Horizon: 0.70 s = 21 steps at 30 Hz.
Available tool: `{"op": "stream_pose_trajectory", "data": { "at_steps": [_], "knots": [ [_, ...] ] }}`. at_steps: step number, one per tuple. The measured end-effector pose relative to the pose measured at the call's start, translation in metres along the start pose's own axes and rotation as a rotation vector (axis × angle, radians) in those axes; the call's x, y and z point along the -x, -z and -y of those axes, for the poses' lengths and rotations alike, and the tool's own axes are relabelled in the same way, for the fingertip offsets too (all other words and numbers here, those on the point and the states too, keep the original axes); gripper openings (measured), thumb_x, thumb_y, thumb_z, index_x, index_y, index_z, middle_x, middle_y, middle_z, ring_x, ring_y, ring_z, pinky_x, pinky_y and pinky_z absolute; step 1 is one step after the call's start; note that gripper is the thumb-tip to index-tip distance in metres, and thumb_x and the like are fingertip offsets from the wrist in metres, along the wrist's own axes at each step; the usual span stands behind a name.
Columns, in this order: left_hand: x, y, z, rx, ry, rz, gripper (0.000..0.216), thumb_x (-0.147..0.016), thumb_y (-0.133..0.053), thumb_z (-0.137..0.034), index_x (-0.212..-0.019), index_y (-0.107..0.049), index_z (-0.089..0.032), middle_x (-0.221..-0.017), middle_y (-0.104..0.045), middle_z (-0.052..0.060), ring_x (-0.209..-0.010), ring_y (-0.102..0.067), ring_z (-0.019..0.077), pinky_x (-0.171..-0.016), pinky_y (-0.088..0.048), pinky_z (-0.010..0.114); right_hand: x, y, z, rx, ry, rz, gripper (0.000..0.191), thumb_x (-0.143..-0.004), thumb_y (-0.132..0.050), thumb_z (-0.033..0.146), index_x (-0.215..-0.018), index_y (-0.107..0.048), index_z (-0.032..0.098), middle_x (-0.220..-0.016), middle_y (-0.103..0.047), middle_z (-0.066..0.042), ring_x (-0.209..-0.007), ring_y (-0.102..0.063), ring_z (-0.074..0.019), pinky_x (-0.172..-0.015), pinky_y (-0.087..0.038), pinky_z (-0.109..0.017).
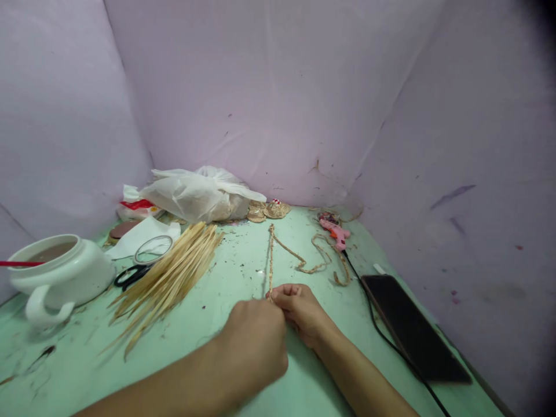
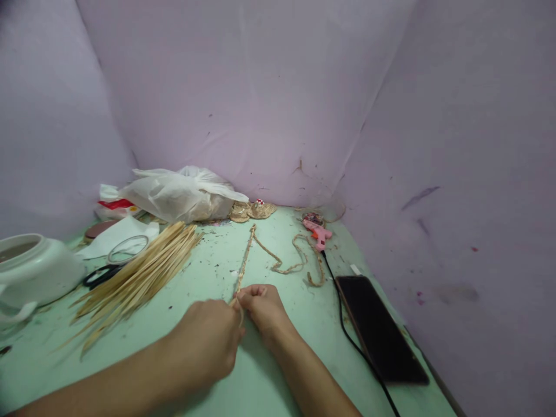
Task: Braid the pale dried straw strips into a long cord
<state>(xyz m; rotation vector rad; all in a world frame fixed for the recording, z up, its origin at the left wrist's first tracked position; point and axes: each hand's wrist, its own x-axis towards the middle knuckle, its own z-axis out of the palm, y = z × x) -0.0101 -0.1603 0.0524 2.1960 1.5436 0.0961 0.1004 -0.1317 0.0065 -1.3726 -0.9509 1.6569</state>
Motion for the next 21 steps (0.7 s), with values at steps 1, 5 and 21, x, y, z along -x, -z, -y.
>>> {"op": "stream_pose_trajectory", "data": {
  "at_steps": [1, 5, 21],
  "knots": [
    [-0.002, 0.011, 0.003, -0.030, 0.046, -0.049, 0.022, -0.068, -0.045, -0.026, -0.066, -0.063, -0.013, -0.066, -0.060, 0.013, -0.067, -0.056, 0.0230, -0.058, -0.035, 0.029, 0.000, 0.001, 0.001, 0.006, -0.006, 0.009, 0.011, -0.053, -0.059, 0.022, -0.053, -0.055, 0.012, -0.040, -0.048, 0.003, -0.036, -0.033, -0.0043, -0.040, -0.023, -0.019],
    [-0.021, 0.034, 0.021, 0.321, 0.172, -0.160, 0.024, -0.070, -0.042, -0.028, -0.062, -0.060, -0.013, -0.056, -0.056, 0.005, -0.048, -0.049, 0.0121, -0.047, -0.031, 0.023, 0.002, 0.002, 0.005, 0.060, -0.010, 0.052, 0.017, -0.057, -0.058, 0.027, -0.049, -0.053, 0.013, -0.031, -0.033, 0.008, -0.031, -0.019, -0.0024, -0.036, -0.011, -0.020],
    [-0.047, -0.020, 0.037, 0.528, 0.176, -0.081, 0.015, -0.049, -0.042, -0.011, -0.037, -0.034, -0.016, -0.037, -0.020, -0.006, -0.039, -0.021, 0.0048, -0.039, -0.015, 0.021, 0.012, 0.008, 0.003, 1.257, 0.529, -0.174, 0.016, -0.067, -0.047, 0.015, -0.068, -0.063, 0.016, -0.062, -0.062, -0.005, -0.056, -0.051, -0.0135, -0.050, -0.025, -0.025]
  ]
}}
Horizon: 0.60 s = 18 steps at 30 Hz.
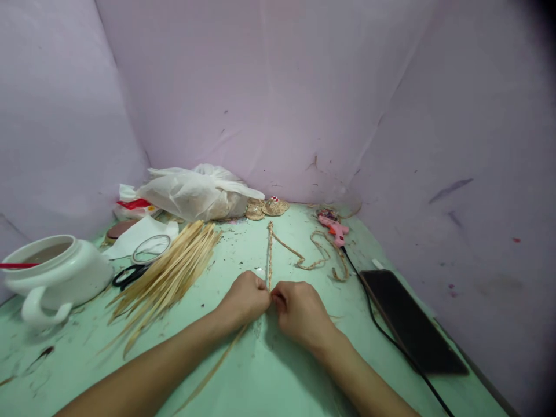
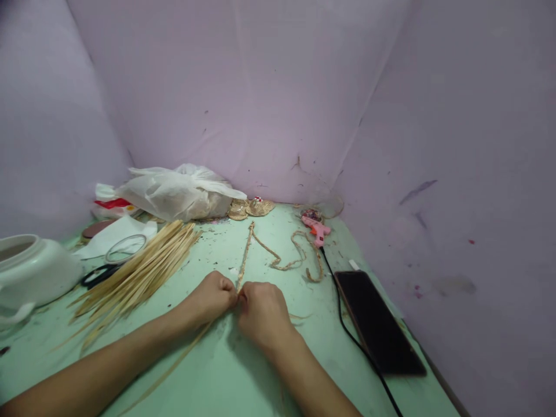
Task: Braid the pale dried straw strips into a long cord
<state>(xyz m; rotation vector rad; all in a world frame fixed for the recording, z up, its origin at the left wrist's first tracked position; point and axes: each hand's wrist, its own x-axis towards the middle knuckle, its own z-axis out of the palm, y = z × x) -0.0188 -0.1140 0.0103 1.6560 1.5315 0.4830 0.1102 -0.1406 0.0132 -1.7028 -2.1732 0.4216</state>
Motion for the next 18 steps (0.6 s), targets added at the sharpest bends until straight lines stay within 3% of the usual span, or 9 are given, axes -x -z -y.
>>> {"op": "stream_pose_trajectory", "data": {
  "at_steps": [4, 9, 13, 16, 18],
  "knots": [
    [-0.001, -0.009, 0.008, 0.034, -0.015, -0.018, 0.011, -0.049, -0.039, -0.013, -0.039, -0.036, -0.016, -0.039, -0.021, -0.005, -0.041, -0.022, 0.0058, -0.040, -0.016, 0.021, 0.006, 0.005, 0.014, 0.230, -0.077, 0.002, 0.015, -0.066, -0.049, 0.015, -0.069, -0.063, 0.017, -0.069, -0.064, -0.008, -0.057, -0.054, -0.0153, -0.049, -0.020, -0.027],
    [0.004, -0.005, -0.001, 0.185, 0.070, 0.025, 0.013, -0.048, -0.039, -0.012, -0.038, -0.032, -0.017, -0.037, -0.019, -0.006, -0.038, -0.019, 0.0049, -0.038, -0.012, 0.021, 0.012, 0.011, 0.025, 0.243, -0.179, 0.056, 0.018, -0.071, -0.046, 0.021, -0.068, -0.064, 0.018, -0.067, -0.065, -0.009, -0.058, -0.057, -0.0188, -0.048, -0.018, -0.029],
    [0.010, 0.001, -0.014, 0.379, 0.204, 0.091, 0.014, -0.047, -0.041, -0.011, -0.037, -0.033, -0.017, -0.031, -0.018, -0.008, -0.034, -0.016, 0.0040, -0.035, -0.012, 0.021, 0.021, 0.007, 0.035, 0.251, -0.120, 0.064, 0.019, -0.071, -0.046, 0.018, -0.076, -0.064, 0.017, -0.069, -0.065, -0.009, -0.058, -0.058, -0.0183, -0.048, -0.019, -0.028],
    [0.010, 0.002, -0.013, 0.438, 0.163, 0.135, 0.010, -0.046, -0.040, -0.009, -0.041, -0.047, -0.014, -0.031, -0.029, -0.006, -0.034, -0.022, 0.0044, -0.036, -0.017, 0.020, 0.026, 0.005, 0.041, 0.270, -0.035, 0.065, 0.027, -0.070, -0.046, 0.012, -0.091, -0.062, 0.014, -0.070, -0.065, -0.009, -0.057, -0.058, -0.0171, -0.047, -0.021, -0.027],
    [0.008, 0.003, -0.010, 0.437, 0.106, 0.153, 0.011, -0.045, -0.041, -0.008, -0.043, -0.052, -0.011, -0.034, -0.038, -0.004, -0.036, -0.030, 0.0053, -0.038, -0.022, 0.019, 0.027, 0.008, 0.040, 0.236, 0.000, 0.071, 0.024, -0.069, -0.047, 0.013, -0.086, -0.064, 0.014, -0.069, -0.065, -0.008, -0.055, -0.058, -0.0166, -0.046, -0.022, -0.026]
  ]
}}
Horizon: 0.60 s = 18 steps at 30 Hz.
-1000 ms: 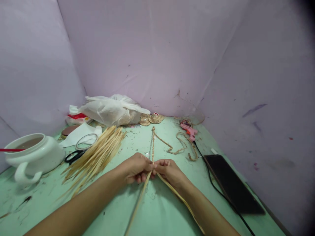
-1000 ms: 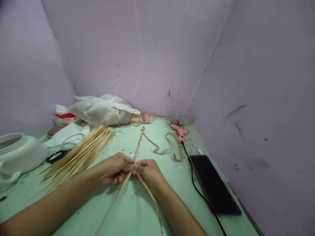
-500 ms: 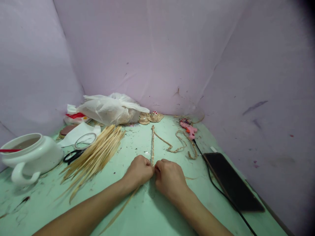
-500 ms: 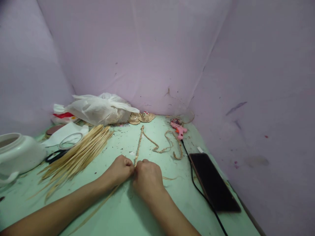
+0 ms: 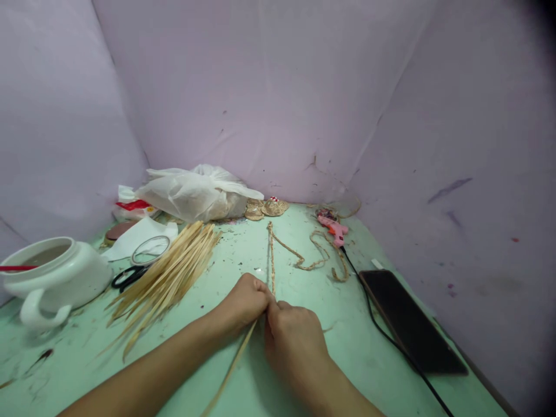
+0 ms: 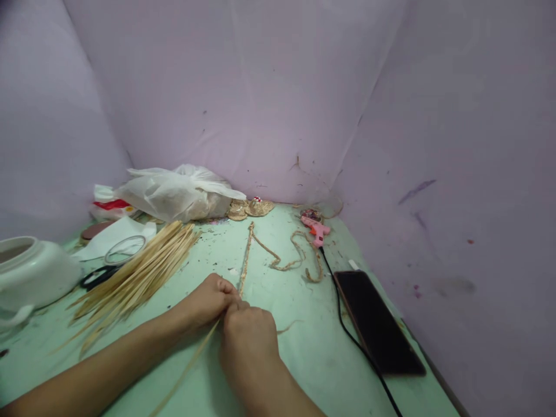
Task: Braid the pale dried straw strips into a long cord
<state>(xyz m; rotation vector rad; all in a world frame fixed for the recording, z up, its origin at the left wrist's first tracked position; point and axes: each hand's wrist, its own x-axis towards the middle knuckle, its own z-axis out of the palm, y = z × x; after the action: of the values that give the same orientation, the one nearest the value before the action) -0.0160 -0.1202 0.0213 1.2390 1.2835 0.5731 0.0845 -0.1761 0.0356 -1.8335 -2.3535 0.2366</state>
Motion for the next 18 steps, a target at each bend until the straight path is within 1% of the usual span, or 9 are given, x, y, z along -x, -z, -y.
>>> {"op": "stream_pose_trajectory", "data": {
  "at_steps": [2, 4, 6, 7, 9, 11, 12, 14, 18],
  "knots": [
    [-0.002, 0.005, 0.001, -0.014, -0.023, 0.043, 0.008, -0.046, -0.045, -0.009, -0.042, -0.051, -0.011, -0.035, -0.041, -0.003, -0.037, -0.032, 0.0055, -0.038, -0.022, 0.019, -0.003, 0.007, -0.010, -0.122, 0.011, 0.030, 0.016, -0.069, -0.049, 0.021, -0.068, -0.065, 0.016, -0.062, -0.065, -0.006, -0.052, -0.055, -0.0153, -0.045, -0.024, -0.025],
    [-0.003, 0.010, -0.001, -0.048, -0.010, 0.082, 0.006, -0.048, -0.050, -0.012, -0.042, -0.049, -0.012, -0.033, -0.035, -0.005, -0.034, -0.027, 0.0042, -0.036, -0.017, 0.019, -0.010, 0.016, -0.025, -0.334, -0.040, 0.012, 0.023, -0.070, -0.051, 0.031, -0.058, -0.063, 0.016, -0.053, -0.061, -0.004, -0.050, -0.053, -0.0135, -0.045, -0.027, -0.023],
    [-0.004, 0.016, -0.004, -0.079, 0.030, 0.121, 0.005, -0.050, -0.052, -0.016, -0.046, -0.051, -0.012, -0.032, -0.032, -0.007, -0.031, -0.022, 0.0033, -0.034, -0.012, 0.020, -0.020, 0.022, -0.041, -0.608, -0.183, -0.160, 0.026, -0.072, -0.048, 0.036, -0.064, -0.062, 0.015, -0.057, -0.061, -0.004, -0.054, -0.053, -0.0129, -0.049, -0.034, -0.022],
    [-0.003, 0.018, -0.005, -0.085, 0.053, 0.143, 0.006, -0.051, -0.053, -0.018, -0.049, -0.053, -0.012, -0.033, -0.032, -0.007, -0.029, -0.020, 0.0031, -0.033, -0.011, 0.020, -0.025, 0.023, -0.046, -0.769, -0.244, -0.184, 0.027, -0.072, -0.049, 0.037, -0.068, -0.062, 0.014, -0.063, -0.063, -0.005, -0.058, -0.055, -0.0133, -0.053, -0.037, -0.022],
    [-0.003, 0.019, -0.007, -0.071, 0.080, 0.177, 0.007, -0.052, -0.053, -0.019, -0.054, -0.054, -0.013, -0.034, -0.034, -0.008, -0.028, -0.020, 0.0031, -0.032, -0.009, 0.020, -0.032, 0.019, -0.048, -1.100, -0.356, -0.064, 0.023, -0.069, -0.052, 0.034, -0.071, -0.060, 0.012, -0.068, -0.063, -0.006, -0.060, -0.055, -0.0129, -0.055, -0.041, -0.023],
    [-0.002, 0.019, -0.007, -0.056, 0.067, 0.185, 0.003, -0.052, -0.050, -0.017, -0.050, -0.050, -0.014, -0.033, -0.031, -0.008, -0.027, -0.018, 0.0031, -0.031, -0.009, 0.020, -0.036, 0.009, -0.041, -1.322, -0.400, 0.181, 0.017, -0.067, -0.053, 0.028, -0.067, -0.057, 0.012, -0.063, -0.060, -0.004, -0.055, -0.054, -0.0106, -0.054, -0.042, -0.022],
    [-0.002, 0.019, -0.007, -0.055, 0.056, 0.187, 0.004, -0.051, -0.048, -0.016, -0.047, -0.046, -0.015, -0.032, -0.029, -0.008, -0.027, -0.017, 0.0031, -0.031, -0.008, 0.020, -0.036, 0.004, -0.037, -1.371, -0.409, 0.273, 0.014, -0.066, -0.053, 0.025, -0.063, -0.055, 0.012, -0.058, -0.058, -0.002, -0.051, -0.052, -0.0093, -0.051, -0.041, -0.021],
    [-0.002, 0.019, -0.006, -0.069, 0.036, 0.197, 0.007, -0.050, -0.046, -0.014, -0.044, -0.042, -0.016, -0.031, -0.026, -0.008, -0.027, -0.016, 0.0031, -0.032, -0.008, 0.020, -0.037, -0.008, -0.029, -1.361, -0.411, 0.335, 0.011, -0.064, -0.051, 0.021, -0.057, -0.052, 0.013, -0.045, -0.050, 0.002, -0.040, -0.044, -0.0063, -0.041, -0.035, -0.018],
    [-0.006, 0.020, -0.001, -0.184, 0.014, 0.217, 0.007, -0.052, -0.046, -0.017, -0.048, -0.051, -0.014, -0.032, -0.030, -0.006, -0.030, -0.019, 0.0039, -0.034, -0.013, 0.020, -0.038, -0.021, -0.032, -1.201, -0.371, 0.246, 0.012, -0.060, -0.052, 0.018, -0.050, -0.055, 0.012, -0.037, -0.043, 0.004, -0.034, -0.028, -0.0026, -0.035, -0.018, -0.018]
  ]
}}
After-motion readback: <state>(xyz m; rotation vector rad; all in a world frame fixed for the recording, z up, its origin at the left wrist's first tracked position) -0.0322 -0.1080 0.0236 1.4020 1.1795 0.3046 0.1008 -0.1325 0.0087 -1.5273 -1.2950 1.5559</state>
